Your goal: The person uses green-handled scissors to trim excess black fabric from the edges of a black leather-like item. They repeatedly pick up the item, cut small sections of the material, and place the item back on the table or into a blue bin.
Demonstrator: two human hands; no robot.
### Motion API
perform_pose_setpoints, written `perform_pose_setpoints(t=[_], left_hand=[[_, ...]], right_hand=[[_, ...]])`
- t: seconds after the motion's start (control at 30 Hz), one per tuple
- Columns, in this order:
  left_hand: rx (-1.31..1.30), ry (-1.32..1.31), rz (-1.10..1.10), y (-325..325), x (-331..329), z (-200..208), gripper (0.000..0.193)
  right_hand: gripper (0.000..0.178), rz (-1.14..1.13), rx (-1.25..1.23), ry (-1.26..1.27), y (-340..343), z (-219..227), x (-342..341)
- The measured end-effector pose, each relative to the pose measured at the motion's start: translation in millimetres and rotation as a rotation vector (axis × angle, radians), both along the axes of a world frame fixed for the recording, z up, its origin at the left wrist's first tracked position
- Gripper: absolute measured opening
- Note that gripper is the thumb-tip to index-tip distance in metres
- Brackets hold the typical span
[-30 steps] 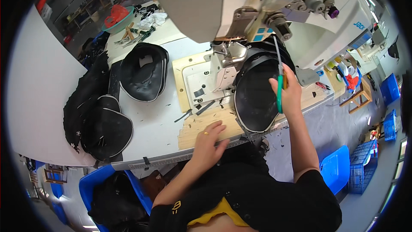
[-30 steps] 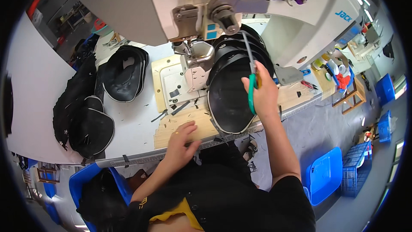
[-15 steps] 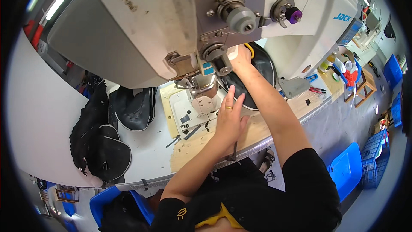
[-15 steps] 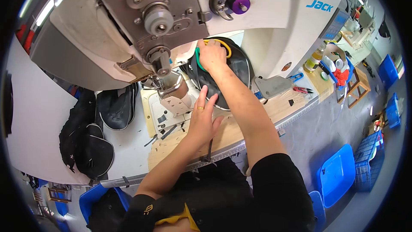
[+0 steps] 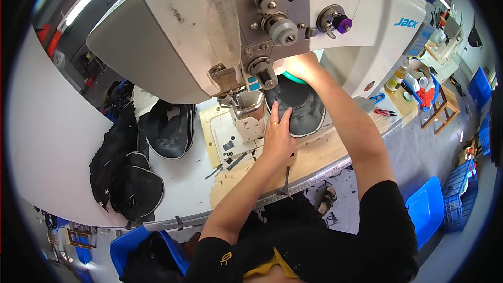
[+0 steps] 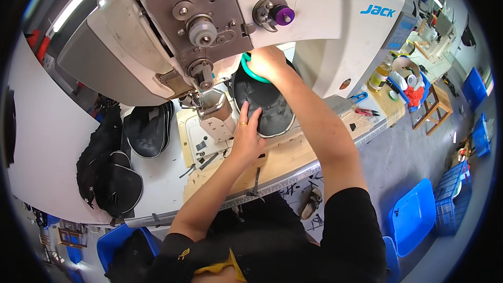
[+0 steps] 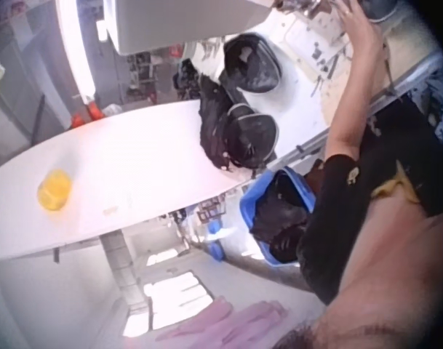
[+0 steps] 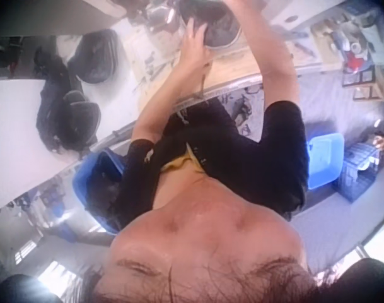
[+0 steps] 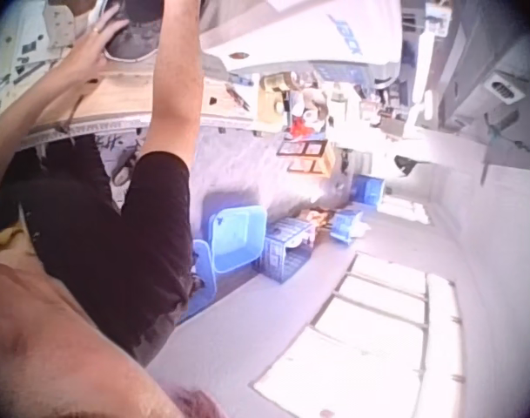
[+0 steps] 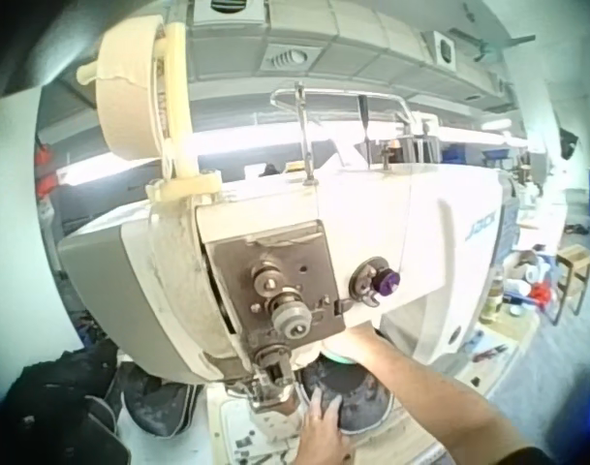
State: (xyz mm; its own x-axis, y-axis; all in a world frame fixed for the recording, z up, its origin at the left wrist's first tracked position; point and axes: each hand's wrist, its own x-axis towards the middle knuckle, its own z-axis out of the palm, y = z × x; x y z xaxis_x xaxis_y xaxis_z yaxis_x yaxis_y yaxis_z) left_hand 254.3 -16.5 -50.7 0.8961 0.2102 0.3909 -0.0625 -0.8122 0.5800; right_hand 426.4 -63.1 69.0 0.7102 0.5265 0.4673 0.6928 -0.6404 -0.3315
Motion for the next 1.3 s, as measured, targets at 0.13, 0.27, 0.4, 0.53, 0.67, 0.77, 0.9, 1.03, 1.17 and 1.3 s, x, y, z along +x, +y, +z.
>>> perform_pose_setpoints(t=[0.13,0.27,0.4,0.53,0.67,0.77,0.9,1.03,1.17,1.3], left_hand=[[0.045,-0.068,-0.018,1,-4,-4,0.070],[0.129,-0.035,-0.076,1,-23,6,0.068],[0.065,0.001,-0.118,3,-52,10,0.066],[-0.100,0.078,-0.170,30,-122,-1,0.060],[-0.121,-0.019,0.099,90,-208,-7,0.049],[-0.030,-0.184,0.479,145,-264,-5,0.045],[0.119,-0.407,0.990,204,-336,4,0.037],[0.374,-0.466,1.249,265,-388,11,0.037],[0.222,-0.272,1.324,322,-414,-3,0.033],[0.000,-0.412,1.264,346,-415,-15,0.026]], right_hand=[[0.031,0.075,0.020,0.111,-49,11,-40],[0.049,0.169,0.231,0.298,-103,-14,-75],[0.050,0.123,0.623,0.612,-133,-63,-121],[0.050,0.085,0.576,0.577,-133,-97,-172],[0.051,0.320,0.358,0.442,-127,-121,-186],[0.052,0.345,0.390,0.480,-108,-128,-196],[0.052,0.400,0.320,0.445,-73,-130,-214],[0.055,0.574,0.243,0.268,-38,-117,-232],[0.058,0.689,0.236,0.245,-22,-113,-244],[0.057,0.715,0.175,0.240,-29,-112,-250]])
